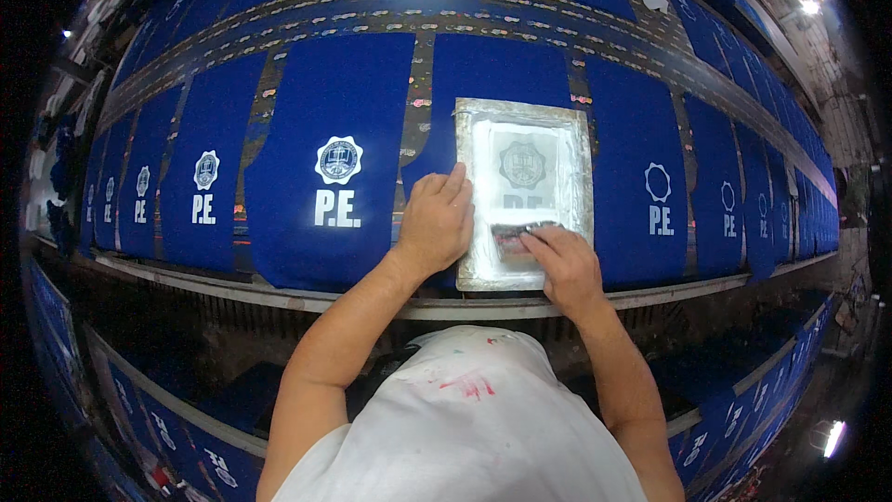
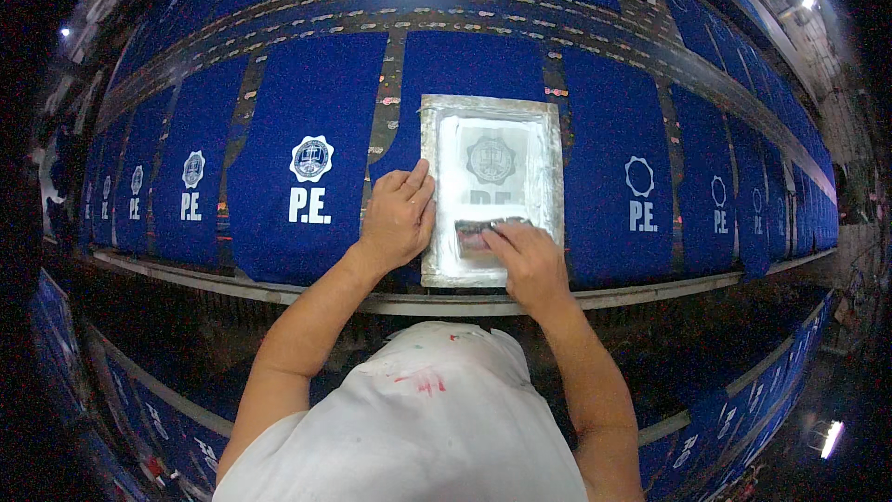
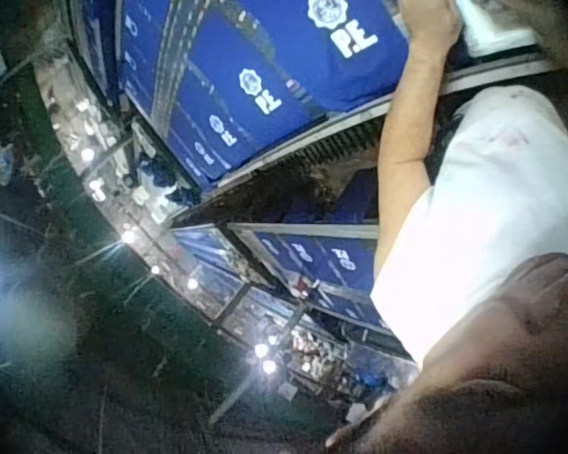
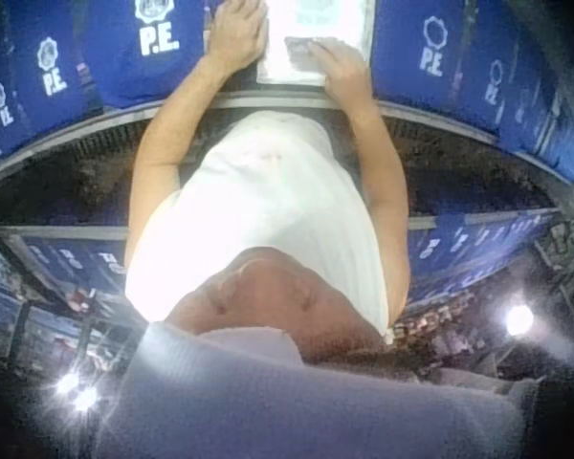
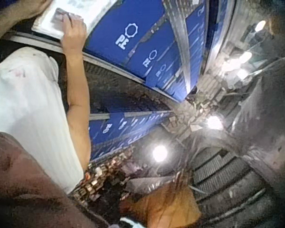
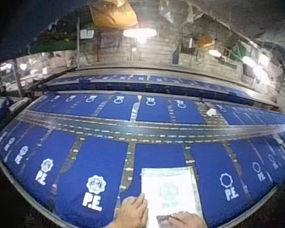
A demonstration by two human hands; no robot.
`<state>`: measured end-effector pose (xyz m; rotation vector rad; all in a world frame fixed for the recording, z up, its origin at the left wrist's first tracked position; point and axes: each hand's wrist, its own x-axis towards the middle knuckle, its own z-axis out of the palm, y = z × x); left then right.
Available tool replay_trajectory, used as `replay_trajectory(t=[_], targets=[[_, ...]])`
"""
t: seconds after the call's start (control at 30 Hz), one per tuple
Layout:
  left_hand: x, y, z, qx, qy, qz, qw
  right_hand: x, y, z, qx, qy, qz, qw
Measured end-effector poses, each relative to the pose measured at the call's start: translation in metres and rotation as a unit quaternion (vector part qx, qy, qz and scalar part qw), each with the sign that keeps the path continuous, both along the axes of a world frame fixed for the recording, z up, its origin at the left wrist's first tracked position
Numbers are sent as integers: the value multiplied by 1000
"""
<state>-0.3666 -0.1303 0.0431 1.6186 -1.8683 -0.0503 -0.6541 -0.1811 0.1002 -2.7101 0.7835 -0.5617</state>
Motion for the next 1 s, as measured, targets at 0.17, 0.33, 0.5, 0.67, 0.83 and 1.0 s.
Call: replay_trajectory(t=[0.17, 0.33, 0.5, 0.67, 0.83, 1.0], targets=[[-3, -1, 12, 50, -19, -4, 999, 23, -77, -10, -11, 1, 11, 1000], [-1, -2, 25, 107, -29, -9, 994, 51, -150, -17, 0, -5, 22, 1000], [0, -3, 21, 125, -59, -3, 990, 52, -139, -23, -29, -19, 21, 999], [-1, -4, 20, 138, -59, -2, 989, 37, -133, 2, 35, 20, 55, 998], [-1, -5, 22, 145, -81, 4, 986, 62, -187, 12, 57, 50, 38, 996], [1, -4, 20, 149, -90, -1, 985, 56, -179, 2, 48, 52, 70, 995]])
